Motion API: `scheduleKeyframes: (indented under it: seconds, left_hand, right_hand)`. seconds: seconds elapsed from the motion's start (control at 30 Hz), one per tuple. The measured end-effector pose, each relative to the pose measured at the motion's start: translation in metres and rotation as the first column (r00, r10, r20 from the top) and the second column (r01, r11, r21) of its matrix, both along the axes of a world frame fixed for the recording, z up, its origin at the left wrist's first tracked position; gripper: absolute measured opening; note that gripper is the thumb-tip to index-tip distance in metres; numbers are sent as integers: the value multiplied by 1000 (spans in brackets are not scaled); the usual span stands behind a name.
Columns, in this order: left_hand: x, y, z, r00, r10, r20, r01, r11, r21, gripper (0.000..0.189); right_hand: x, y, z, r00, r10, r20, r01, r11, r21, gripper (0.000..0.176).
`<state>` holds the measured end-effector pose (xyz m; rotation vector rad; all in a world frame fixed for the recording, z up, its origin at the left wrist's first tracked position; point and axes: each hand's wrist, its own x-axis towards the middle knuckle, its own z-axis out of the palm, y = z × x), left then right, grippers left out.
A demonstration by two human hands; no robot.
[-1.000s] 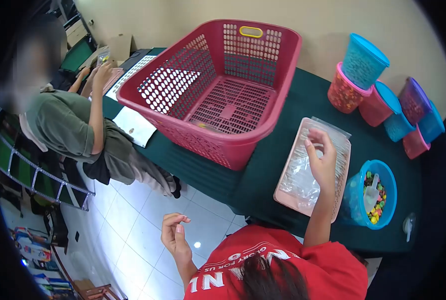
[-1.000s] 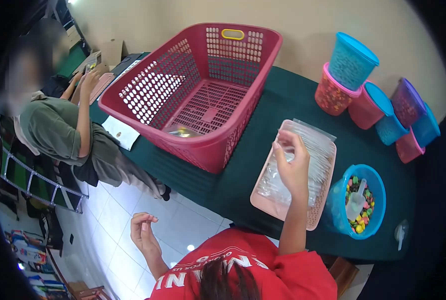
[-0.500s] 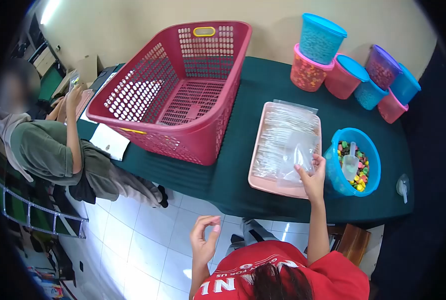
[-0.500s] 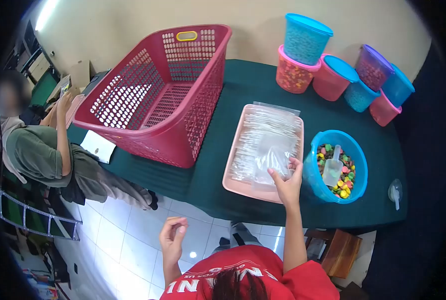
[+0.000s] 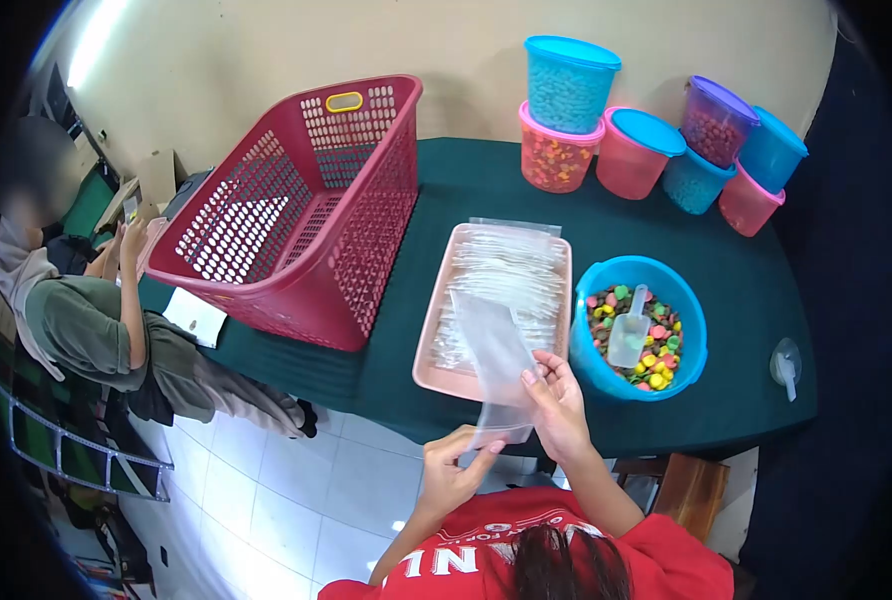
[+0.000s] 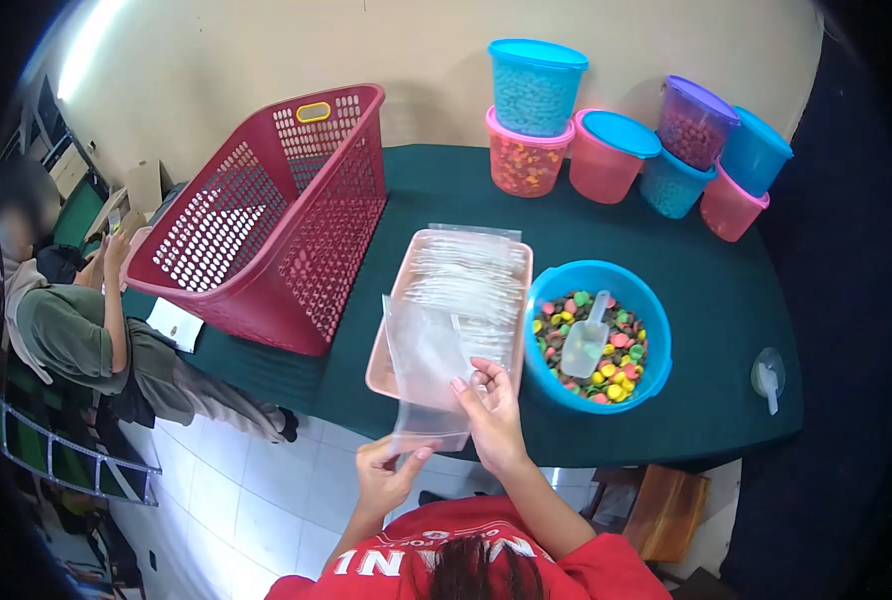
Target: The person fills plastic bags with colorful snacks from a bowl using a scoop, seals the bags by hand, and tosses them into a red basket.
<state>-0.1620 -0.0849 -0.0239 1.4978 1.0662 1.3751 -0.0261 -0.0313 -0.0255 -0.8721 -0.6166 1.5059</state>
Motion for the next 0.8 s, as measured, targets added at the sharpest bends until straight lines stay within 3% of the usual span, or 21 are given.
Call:
scheduleKeyframes:
  seconds: [0.03, 0.07, 0.1, 0.13, 0.2, 0.27, 0.33, 0.4, 0.43, 0.47, 0.57, 0.6, 0.67, 0.7, 0.8]
  left_hand:
    - [11, 3, 3, 994, 108, 5, -108, 993, 56, 4]
    - [22, 4, 3, 993, 114, 11, -115, 992, 58, 4]
    - [32, 4, 3, 972, 210, 109, -218, 974, 64, 3]
    - [41, 6, 3, 932, 301, 204, -319, 946, 61, 7]
    - [57, 8, 14, 934, 312, 175, -325, 944, 51, 10]
    - [76, 14, 24, 981, 194, 2, -190, 956, 222, 13]
    - [95, 16, 25, 990, 139, -19, -129, 956, 263, 13]
    - [110, 17, 29, 994, 65, -87, -53, 990, 133, 12]
    - [113, 19, 22, 991, 1, -132, 17, 991, 135, 12]
    - [118, 21, 22, 992, 7, -128, 10, 991, 133, 12]
    - [136, 28, 24, 965, -184, -185, 227, 943, 245, 14]
    - [140, 30, 29, 968, -175, -180, 215, 947, 239, 14]
    - [143, 31, 43, 891, -340, -301, 393, 909, 137, 13]
    - [147, 30, 43, 883, -386, -269, 410, 911, 40, 10]
    - [162, 34, 42, 921, -324, -218, 363, 915, 176, 9]
  right_hand:
    - [10, 0, 4, 993, 0, 122, -7, 998, 56, 48]
    - [21, 0, 9, 970, -6, 241, -21, 994, 111, 49]
    - [34, -1, 17, 842, -180, 508, 24, 954, 299, 57]
    - [47, -4, 28, 626, -379, 682, 5, 876, 482, 66]
    - [83, -5, 49, 518, -371, 771, -335, 741, 582, 65]
    - [104, 0, 57, 604, -85, 792, -600, 605, 523, 64]
    - [117, 4, 53, 577, 66, 814, -667, 613, 423, 50]
    - [139, 16, 50, 590, 100, 801, -696, 565, 442, 36]
    - [147, 19, 54, 619, 107, 778, -679, 570, 463, 24]
    - [157, 22, 54, 616, 113, 780, -685, 566, 459, 24]
    - [192, 32, 53, 547, 332, 768, -816, 418, 400, 13]
    - [202, 33, 51, 540, 344, 768, -822, 412, 394, 13]
    - [216, 37, 47, 523, 285, 803, -793, 509, 335, 10]
    - [215, 35, 53, 559, 162, 813, -749, 520, 411, 10]
    - [199, 20, 65, 636, 114, 763, -657, 600, 457, 21]
